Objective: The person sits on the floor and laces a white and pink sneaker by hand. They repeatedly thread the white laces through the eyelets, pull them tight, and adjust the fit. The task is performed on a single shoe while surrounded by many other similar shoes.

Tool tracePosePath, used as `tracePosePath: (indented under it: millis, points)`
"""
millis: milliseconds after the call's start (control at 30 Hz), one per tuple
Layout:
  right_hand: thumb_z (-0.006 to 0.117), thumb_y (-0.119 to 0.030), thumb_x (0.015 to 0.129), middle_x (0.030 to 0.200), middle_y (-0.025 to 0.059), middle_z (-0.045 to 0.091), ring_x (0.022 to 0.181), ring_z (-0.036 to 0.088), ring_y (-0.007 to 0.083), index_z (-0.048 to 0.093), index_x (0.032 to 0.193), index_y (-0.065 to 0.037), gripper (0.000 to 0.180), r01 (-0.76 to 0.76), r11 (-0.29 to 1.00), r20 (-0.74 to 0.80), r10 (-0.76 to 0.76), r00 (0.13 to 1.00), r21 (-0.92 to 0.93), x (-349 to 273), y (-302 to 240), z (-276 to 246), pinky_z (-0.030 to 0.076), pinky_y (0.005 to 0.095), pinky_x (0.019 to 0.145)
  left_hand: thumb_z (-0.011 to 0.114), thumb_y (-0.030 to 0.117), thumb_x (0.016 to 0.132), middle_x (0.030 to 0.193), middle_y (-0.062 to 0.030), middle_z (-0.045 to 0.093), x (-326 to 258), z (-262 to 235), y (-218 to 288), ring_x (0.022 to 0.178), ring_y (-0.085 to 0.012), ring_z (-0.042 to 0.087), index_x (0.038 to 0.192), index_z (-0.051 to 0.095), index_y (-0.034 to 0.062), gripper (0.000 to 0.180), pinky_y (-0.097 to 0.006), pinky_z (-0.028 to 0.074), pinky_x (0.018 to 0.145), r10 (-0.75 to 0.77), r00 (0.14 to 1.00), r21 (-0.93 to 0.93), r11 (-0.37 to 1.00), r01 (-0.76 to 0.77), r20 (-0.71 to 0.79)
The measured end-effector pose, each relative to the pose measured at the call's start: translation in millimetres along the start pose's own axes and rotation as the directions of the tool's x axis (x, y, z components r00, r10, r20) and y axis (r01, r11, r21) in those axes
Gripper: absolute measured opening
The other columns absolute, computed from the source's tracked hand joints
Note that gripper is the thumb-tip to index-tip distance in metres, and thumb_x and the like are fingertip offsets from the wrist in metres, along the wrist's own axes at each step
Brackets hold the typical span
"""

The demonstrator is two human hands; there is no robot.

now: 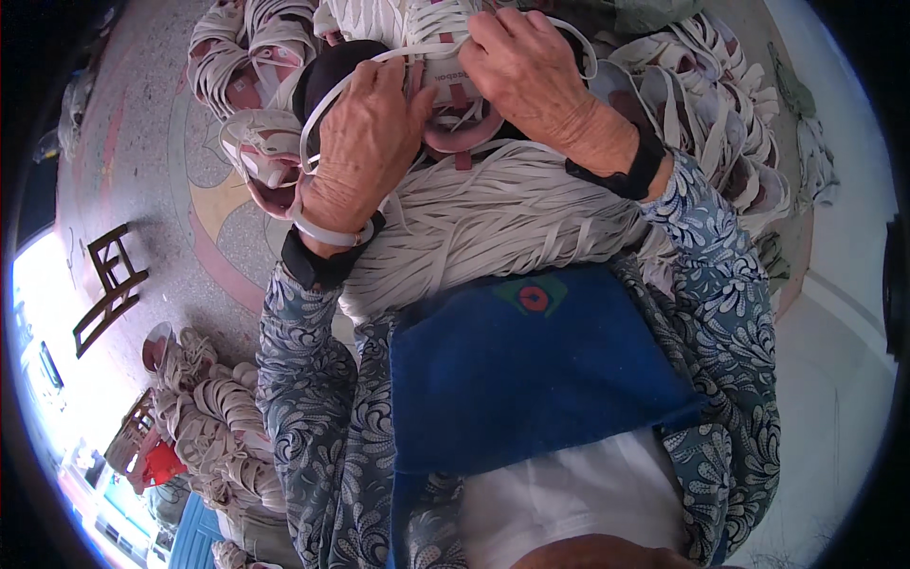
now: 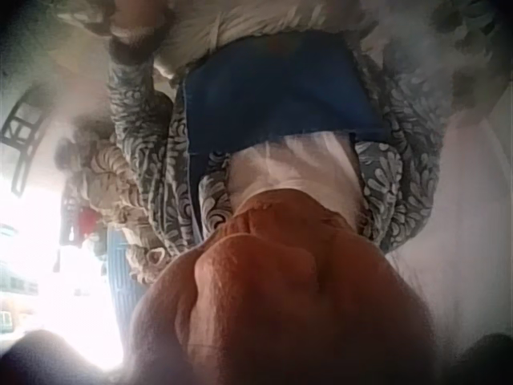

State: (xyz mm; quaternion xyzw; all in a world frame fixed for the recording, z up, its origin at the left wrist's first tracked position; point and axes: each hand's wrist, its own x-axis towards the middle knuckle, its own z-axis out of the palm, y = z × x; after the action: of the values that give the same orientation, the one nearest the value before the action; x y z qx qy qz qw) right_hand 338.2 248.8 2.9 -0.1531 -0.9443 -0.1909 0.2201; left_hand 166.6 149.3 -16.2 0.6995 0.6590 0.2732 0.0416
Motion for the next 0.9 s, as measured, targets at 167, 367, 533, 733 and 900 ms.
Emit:
tracePosePath:
  millis: [167,367,533,733,900]
  points:
    - [0.066,-0.003,0.079,0.087,0.0081,0.052,0.075,0.058,0.0221,0.062,0.087,-0.004,0.009,-0.018,0.691,-0.098,0.129,0.987,0.723,18,-25,-31,0.049,0.032,0.064,0.058,0.014,0.088,0.084,-0.0177,0.057,0,11,-23,0.077,-0.0372,0.06,0.098,0.057,0.0012,0.016,-0.043,0.049,0.065,0.124,0.992,-0.063,0.99,-0.126,-0.034]
    - [0.066,-0.01,0.076,0.088,0.0135,0.059,0.084,0.063,0.0284,0.056,0.085,-0.003,0.016,-0.428,0.61,0.242,0.366,0.899,0.667,-3,-38,10,0.052,0.0397,0.074,0.057,0.018,0.089,0.083,-0.0191,0.066,6,1,-12,0.081,-0.0363,0.065,0.096,0.059,0.001,0.018,-0.04,0.051,0.07,-0.214,0.976,-0.384,0.899,0.21,0.032]
    - [0.067,-0.013,0.075,0.084,0.0138,0.062,0.079,0.066,0.0292,0.058,0.086,-0.001,0.018,-0.368,0.789,0.153,0.338,0.929,0.492,10,-45,20,0.054,0.0383,0.07,0.055,0.018,0.094,0.082,-0.0155,0.066,8,2,-27,0.074,-0.0266,0.066,0.104,0.057,0.0002,0.021,-0.033,0.051,0.068,-0.206,0.97,-0.403,0.883,0.24,0.127]
    - [0.067,-0.016,0.076,0.076,0.0104,0.064,0.069,0.067,0.0282,0.062,0.084,-0.003,0.016,-0.374,0.845,0.153,0.341,0.928,0.383,24,-50,19,0.054,0.0382,0.06,0.056,0.018,0.09,0.078,-0.0187,0.066,11,5,-26,0.074,-0.0372,0.064,0.097,0.058,0.0016,0.018,-0.041,0.051,0.068,-0.156,0.987,-0.363,0.919,0.156,0.03]
    - [0.065,-0.016,0.08,0.073,0.0098,0.065,0.064,0.066,0.0243,0.064,0.08,-0.004,0.012,-0.372,0.617,0.217,0.314,0.924,0.694,16,-39,1,0.052,0.0353,0.057,0.055,0.022,0.092,0.077,-0.0159,0.065,-5,-3,-22,0.071,-0.0299,0.064,0.1,0.06,0.0003,0.023,-0.039,0.05,0.068,-0.18,0.977,-0.397,0.91,0.122,-0.111]
